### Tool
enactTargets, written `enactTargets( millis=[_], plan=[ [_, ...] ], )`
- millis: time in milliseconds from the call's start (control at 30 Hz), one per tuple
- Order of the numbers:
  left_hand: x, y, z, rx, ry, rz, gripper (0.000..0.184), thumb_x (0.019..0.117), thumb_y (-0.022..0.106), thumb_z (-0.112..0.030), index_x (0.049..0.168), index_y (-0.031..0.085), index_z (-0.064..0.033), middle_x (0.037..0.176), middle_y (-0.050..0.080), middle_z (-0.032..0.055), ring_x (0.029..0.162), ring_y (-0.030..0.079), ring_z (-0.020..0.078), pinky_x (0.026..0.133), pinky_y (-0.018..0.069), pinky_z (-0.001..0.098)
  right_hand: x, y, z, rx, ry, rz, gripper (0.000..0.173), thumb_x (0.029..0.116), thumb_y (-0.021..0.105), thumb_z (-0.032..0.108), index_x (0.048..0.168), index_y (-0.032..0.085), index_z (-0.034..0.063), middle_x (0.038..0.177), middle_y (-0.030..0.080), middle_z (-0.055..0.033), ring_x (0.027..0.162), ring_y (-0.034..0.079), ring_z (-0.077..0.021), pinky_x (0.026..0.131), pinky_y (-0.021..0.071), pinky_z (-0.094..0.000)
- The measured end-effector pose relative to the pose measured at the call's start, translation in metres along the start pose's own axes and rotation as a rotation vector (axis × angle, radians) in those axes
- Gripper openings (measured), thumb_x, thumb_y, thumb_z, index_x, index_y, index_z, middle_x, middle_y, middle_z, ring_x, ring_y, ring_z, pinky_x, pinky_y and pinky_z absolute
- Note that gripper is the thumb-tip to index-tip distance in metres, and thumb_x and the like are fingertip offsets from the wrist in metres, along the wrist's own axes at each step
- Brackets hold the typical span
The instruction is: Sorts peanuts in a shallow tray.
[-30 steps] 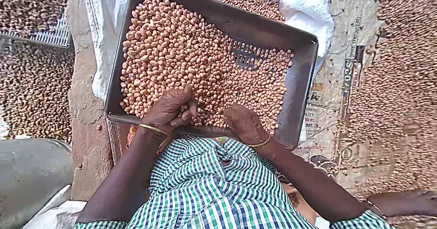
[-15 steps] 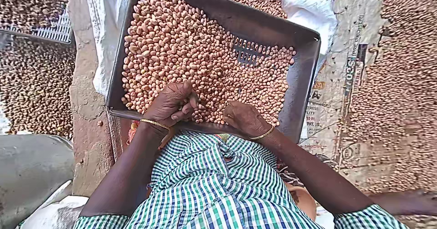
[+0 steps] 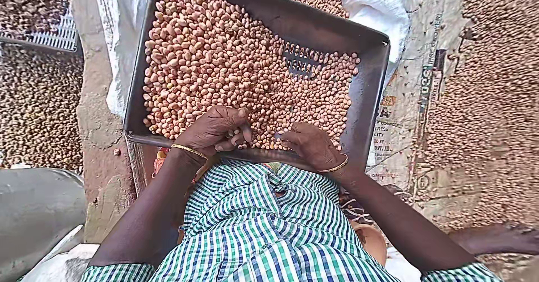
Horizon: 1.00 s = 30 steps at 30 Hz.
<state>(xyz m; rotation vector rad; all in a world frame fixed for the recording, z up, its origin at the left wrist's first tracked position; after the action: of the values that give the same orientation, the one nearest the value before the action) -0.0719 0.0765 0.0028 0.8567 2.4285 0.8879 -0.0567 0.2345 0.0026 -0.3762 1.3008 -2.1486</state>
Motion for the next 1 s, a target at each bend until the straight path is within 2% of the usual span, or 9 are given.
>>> enactTargets(
  millis=[200,300,400,533,667,800,867,933,1000],
  plan=[
    [-0.007,-0.005,-0.007,-0.006,0.065,-0.117,0.049,0.1092,0.042,-0.021,0.071,0.071,-0.0113,0.056,0.061,-0.0072,0.040,0.045,-0.0061,0.038,0.0364,0.0086,0.007,0.008,0.000,0.045,0.103,0.099,0.009,0.0858,0.071,0.004,0.088,0.074,-0.0040,0.079,0.065,-0.0193,0.069,0.067,-0.0338,0.060,0.0532,-0.0473],
    [-0.009,-0.007,-0.009,-0.036,0.099,-0.128,0.049,0.1091,0.044,-0.029,0.073,0.070,-0.0097,0.056,0.061,-0.0054,0.040,0.049,-0.0037,0.038,0.0399,0.0104,-0.001,-0.011,-0.034,0.687,0.284,-0.085,0.008,0.0848,0.067,0.003,0.089,0.069,0.0092,0.065,0.049,0.0065,0.051,0.041,0.0005,0.048,0.0361,-0.0137],
    [-0.009,-0.008,-0.009,-0.048,0.110,-0.103,0.047,0.1071,0.049,-0.034,0.075,0.072,-0.0085,0.057,0.063,-0.0035,0.042,0.053,-0.0018,0.040,0.0445,0.0118,-0.006,-0.016,-0.059,1.322,0.309,-0.229,0.021,0.0877,0.049,0.010,0.091,0.065,0.0243,0.084,0.065,0.0129,0.073,0.060,0.0024,0.065,0.0504,-0.0151],
    [-0.008,-0.010,-0.008,-0.005,0.121,-0.098,0.043,0.1066,0.051,-0.032,0.072,0.071,-0.0148,0.055,0.059,-0.0096,0.041,0.045,-0.0065,0.039,0.0381,0.0089,-0.029,-0.027,-0.055,0.722,0.385,-0.061,0.008,0.0898,0.062,0.001,0.089,0.067,0.0073,0.074,0.054,0.0097,0.060,0.046,0.0064,0.056,0.0394,-0.0095],
    [-0.009,-0.012,-0.009,0.000,0.137,-0.113,0.043,0.1067,0.050,-0.033,0.073,0.071,-0.0163,0.056,0.059,-0.0104,0.041,0.045,-0.0073,0.039,0.0365,0.0079,-0.041,-0.013,-0.028,0.082,0.112,0.122,0.008,0.0848,0.075,0.002,0.091,0.077,-0.0018,0.079,0.064,-0.0179,0.070,0.065,-0.0318,0.063,0.0533,-0.0456],
    [-0.011,-0.017,-0.009,-0.016,0.138,-0.180,0.048,0.1087,0.045,-0.032,0.071,0.069,-0.0156,0.054,0.056,-0.0108,0.040,0.043,-0.0065,0.038,0.0355,0.0088,-0.037,-0.003,-0.022,-0.050,0.018,0.192,0.007,0.0875,0.071,0.001,0.088,0.074,-0.0054,0.079,0.065,-0.0211,0.072,0.068,-0.0379,0.060,0.0549,-0.0496],
    [-0.012,-0.019,-0.011,-0.043,0.161,-0.187,0.048,0.1084,0.045,-0.035,0.072,0.069,-0.0160,0.055,0.057,-0.0109,0.040,0.044,-0.0063,0.038,0.0366,0.0091,-0.031,-0.021,-0.029,0.121,0.054,0.051,0.007,0.0822,0.071,0.004,0.083,0.074,-0.0028,0.074,0.065,-0.0134,0.063,0.062,-0.0226,0.058,0.0490,-0.0363],
    [-0.012,-0.017,-0.009,-0.044,0.119,-0.176,0.051,0.1088,0.042,-0.041,0.077,0.070,-0.0130,0.055,0.056,-0.0098,0.040,0.044,-0.0056,0.038,0.0370,0.0094,-0.016,-0.049,-0.024,0.480,0.167,-0.150,0.003,0.0823,0.072,0.005,0.085,0.072,0.0028,0.075,0.058,0.0066,0.057,0.040,0.0079,0.053,0.0337,-0.0082],
    [-0.007,-0.007,0.005,0.006,-0.060,-0.115,0.059,0.1100,0.034,-0.044,0.090,0.073,-0.0046,0.055,0.058,-0.0049,0.038,0.047,-0.0039,0.036,0.0401,0.0104,0.006,-0.059,0.008,0.831,0.169,-0.231,0.008,0.0844,0.072,-0.001,0.091,0.073,0.0026,0.073,0.060,0.0144,0.055,0.038,0.0153,0.051,0.0341,-0.0034]
  ],
)
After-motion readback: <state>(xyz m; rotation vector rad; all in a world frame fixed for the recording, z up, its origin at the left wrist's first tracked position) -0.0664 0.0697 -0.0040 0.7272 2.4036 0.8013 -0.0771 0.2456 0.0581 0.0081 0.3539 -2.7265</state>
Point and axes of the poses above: each hand's wrist, its own x-axis towards the middle knuckle, its own y-axis out of the palm, z = x × y, the point moved 9 cm from there along x, towards the middle knuckle
